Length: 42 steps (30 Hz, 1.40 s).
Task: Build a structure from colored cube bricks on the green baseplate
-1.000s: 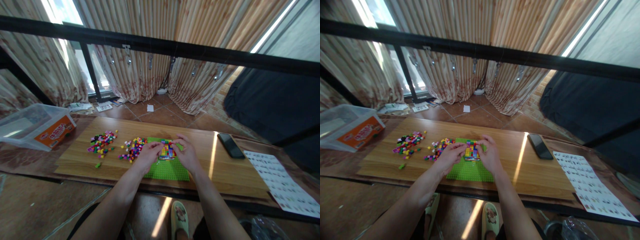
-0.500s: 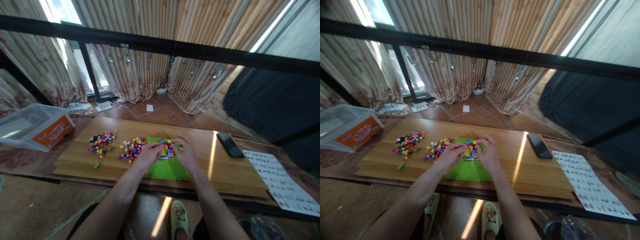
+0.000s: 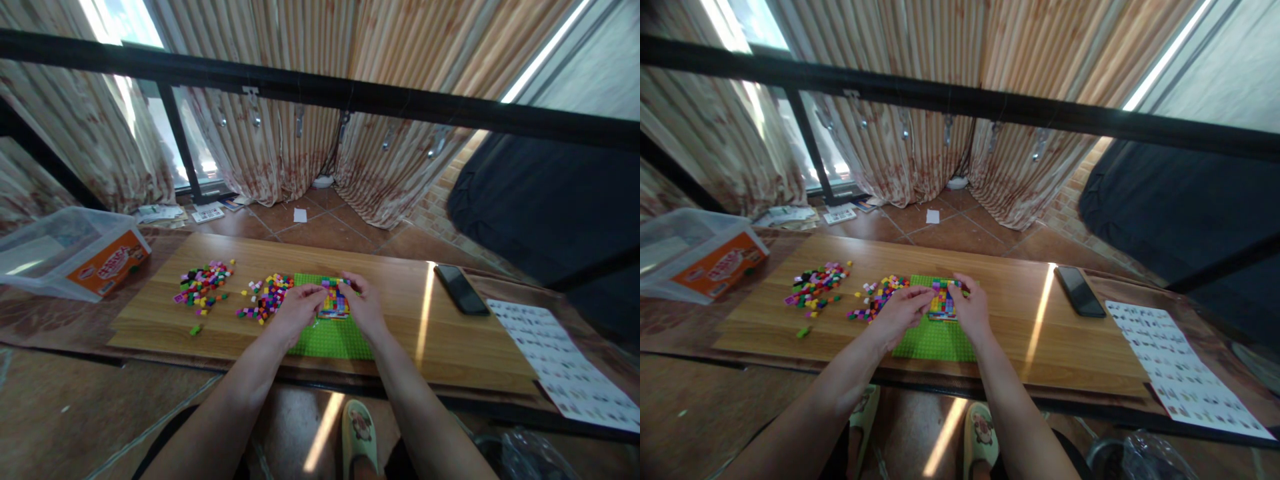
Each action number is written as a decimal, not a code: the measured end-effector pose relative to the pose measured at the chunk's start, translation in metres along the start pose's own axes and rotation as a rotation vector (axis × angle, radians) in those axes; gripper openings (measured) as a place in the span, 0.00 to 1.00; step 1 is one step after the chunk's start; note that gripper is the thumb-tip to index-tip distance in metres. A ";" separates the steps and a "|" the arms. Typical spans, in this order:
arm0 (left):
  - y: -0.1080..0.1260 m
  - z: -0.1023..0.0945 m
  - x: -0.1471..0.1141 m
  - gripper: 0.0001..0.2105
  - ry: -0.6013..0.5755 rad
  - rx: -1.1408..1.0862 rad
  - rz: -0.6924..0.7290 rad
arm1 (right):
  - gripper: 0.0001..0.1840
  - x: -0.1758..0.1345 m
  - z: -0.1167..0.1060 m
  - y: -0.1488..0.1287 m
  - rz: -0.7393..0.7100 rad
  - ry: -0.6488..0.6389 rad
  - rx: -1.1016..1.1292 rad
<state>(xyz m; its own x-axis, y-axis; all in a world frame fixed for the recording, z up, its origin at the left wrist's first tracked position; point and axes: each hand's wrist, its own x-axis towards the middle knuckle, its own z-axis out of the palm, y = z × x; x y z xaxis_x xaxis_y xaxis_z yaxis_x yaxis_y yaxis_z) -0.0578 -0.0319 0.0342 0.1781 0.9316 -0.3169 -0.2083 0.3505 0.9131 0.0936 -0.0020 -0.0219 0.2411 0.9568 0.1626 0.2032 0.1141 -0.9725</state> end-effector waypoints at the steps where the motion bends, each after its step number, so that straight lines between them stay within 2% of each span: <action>1: 0.000 0.000 0.000 0.09 -0.002 0.002 0.000 | 0.20 0.000 0.001 0.000 0.014 -0.010 0.019; 12: -0.003 0.000 0.001 0.07 -0.016 0.028 -0.001 | 0.20 0.002 0.003 0.000 0.101 -0.026 0.151; 18: -0.004 0.001 0.001 0.08 -0.011 0.033 0.008 | 0.18 0.004 0.006 -0.004 0.155 0.001 0.213; 27: -0.004 0.002 0.000 0.13 0.021 -0.041 -0.015 | 0.20 0.001 0.007 -0.006 0.161 0.004 0.273; 30: -0.002 0.001 0.001 0.13 0.051 -0.088 -0.023 | 0.22 0.000 0.003 -0.006 0.142 0.025 0.366; 32: -0.001 0.000 0.002 0.12 0.060 -0.127 -0.025 | 0.22 0.001 -0.002 -0.007 0.126 0.086 0.380; 35: 0.001 0.000 0.002 0.09 0.065 -0.186 -0.033 | 0.20 0.003 -0.010 -0.012 0.087 0.196 0.300; 37: 0.002 0.001 0.001 0.09 0.065 -0.224 -0.041 | 0.17 0.001 -0.013 -0.018 0.028 0.225 0.220; 39: 0.004 0.001 0.000 0.11 0.062 -0.260 -0.046 | 0.14 -0.005 -0.014 -0.024 -0.053 0.181 0.149; 42: 0.004 0.000 0.000 0.11 0.035 -0.292 -0.033 | 0.10 -0.017 -0.011 -0.035 -0.209 0.018 0.046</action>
<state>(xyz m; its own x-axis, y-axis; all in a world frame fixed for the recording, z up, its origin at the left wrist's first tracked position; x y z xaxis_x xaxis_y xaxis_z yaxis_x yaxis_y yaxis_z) -0.0590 -0.0306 0.0381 0.1576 0.9201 -0.3586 -0.4715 0.3892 0.7914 0.0930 -0.0252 0.0111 0.2147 0.9061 0.3645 0.2075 0.3224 -0.9236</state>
